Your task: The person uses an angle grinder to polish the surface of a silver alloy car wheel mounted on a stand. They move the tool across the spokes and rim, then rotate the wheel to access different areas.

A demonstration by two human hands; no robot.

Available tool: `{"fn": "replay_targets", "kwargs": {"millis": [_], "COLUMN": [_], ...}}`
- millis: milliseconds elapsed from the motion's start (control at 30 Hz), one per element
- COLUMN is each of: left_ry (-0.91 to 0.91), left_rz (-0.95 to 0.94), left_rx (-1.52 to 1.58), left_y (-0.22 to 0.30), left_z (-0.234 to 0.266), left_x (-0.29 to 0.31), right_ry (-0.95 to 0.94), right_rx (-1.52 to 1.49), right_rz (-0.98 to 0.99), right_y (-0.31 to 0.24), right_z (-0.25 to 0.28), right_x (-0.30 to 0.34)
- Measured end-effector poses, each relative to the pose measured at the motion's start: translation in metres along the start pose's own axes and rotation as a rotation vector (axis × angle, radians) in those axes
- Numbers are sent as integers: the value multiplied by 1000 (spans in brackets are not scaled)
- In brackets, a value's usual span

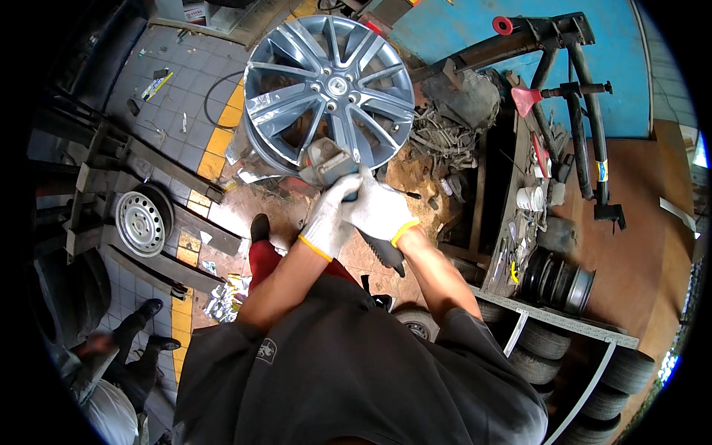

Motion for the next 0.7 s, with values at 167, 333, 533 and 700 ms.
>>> {"fn": "replay_targets", "kwargs": {"millis": [167,333,533,700], "left_ry": [52,48,30,73], "left_rz": [-48,-35,-11,-17], "left_rx": [-2,-16,6,10], "left_y": [-5,-3,-5,-11], "left_z": [4,11,23,14], "left_x": [7,7,2,17], "right_ry": [-36,-10,-28,-35], "right_rx": [-47,-65,-66,-23], "right_rz": [53,36,-1,-11], "right_y": [9,6,-10,-4], "right_z": [-11,-16,-6,-10], "right_x": [2,2,10,18]}}
Point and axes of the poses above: each hand's wrist, its own x-axis away from the middle knuckle, its own z-axis out of the back of the hand, y = z × x, the point moved 1 cm from there along -x, towards the middle knuckle
